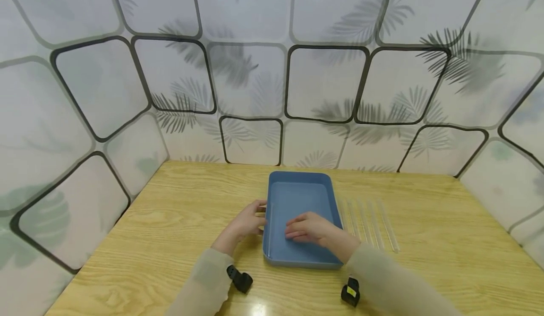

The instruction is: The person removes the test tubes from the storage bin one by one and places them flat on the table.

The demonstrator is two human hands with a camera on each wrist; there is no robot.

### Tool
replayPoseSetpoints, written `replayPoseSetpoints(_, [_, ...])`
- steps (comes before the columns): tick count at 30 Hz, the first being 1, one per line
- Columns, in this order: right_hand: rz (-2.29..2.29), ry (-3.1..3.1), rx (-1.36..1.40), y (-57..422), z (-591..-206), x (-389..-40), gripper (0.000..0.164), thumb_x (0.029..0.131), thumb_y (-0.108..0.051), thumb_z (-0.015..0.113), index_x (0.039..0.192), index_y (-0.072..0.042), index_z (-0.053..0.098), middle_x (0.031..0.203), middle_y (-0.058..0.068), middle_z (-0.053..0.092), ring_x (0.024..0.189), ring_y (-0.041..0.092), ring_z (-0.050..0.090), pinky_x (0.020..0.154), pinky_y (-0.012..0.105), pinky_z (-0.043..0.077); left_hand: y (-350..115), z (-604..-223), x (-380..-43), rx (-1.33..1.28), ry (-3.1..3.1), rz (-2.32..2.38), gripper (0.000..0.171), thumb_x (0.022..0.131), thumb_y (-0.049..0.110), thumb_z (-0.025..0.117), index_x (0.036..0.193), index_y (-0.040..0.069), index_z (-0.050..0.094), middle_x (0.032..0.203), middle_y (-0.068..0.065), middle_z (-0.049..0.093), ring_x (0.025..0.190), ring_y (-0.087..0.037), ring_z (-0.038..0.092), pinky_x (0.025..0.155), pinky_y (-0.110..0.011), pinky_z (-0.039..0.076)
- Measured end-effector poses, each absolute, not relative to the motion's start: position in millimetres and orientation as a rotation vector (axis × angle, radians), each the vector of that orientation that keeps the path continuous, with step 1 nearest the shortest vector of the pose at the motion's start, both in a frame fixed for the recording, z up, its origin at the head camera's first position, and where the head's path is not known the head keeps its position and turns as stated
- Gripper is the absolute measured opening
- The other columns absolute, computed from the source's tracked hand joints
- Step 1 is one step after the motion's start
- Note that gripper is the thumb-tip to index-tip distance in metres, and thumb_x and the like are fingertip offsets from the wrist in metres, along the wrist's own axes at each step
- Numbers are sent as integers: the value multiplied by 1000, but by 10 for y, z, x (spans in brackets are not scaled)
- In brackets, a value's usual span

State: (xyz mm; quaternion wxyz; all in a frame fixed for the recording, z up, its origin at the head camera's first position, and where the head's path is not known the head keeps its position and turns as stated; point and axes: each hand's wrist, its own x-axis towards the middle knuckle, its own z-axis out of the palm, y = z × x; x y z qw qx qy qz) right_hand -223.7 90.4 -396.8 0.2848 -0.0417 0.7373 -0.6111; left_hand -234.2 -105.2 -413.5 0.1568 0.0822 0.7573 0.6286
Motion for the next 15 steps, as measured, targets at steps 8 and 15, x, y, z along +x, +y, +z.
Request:
replayPoseSetpoints(8, [-1651, 1967, -63, 753, -4014, -2264, 39, 85, -5, 53, 116, 16, 46, 102, 22, 60, 90, 24, 60, 78, 33, 47, -1057, -4143, -2354, 232, 2180, 1784, 59, 77, -10, 44, 133, -5, 27, 128, -30, 33, 103, -38, 47, 69, -43, 50])
replayPoseSetpoints(15, [-1672, 1935, -80, 688, -4025, -2260, 39, 85, -4, 52, 116, 17, 45, 101, 23, 60, 91, 26, 60, 79, 35, 47, -1054, -4146, -2351, 230, 2171, 1782, 59, 77, -11, 44, 133, -5, 27, 128, -30, 32, 105, -39, 46, 71, -43, 49])
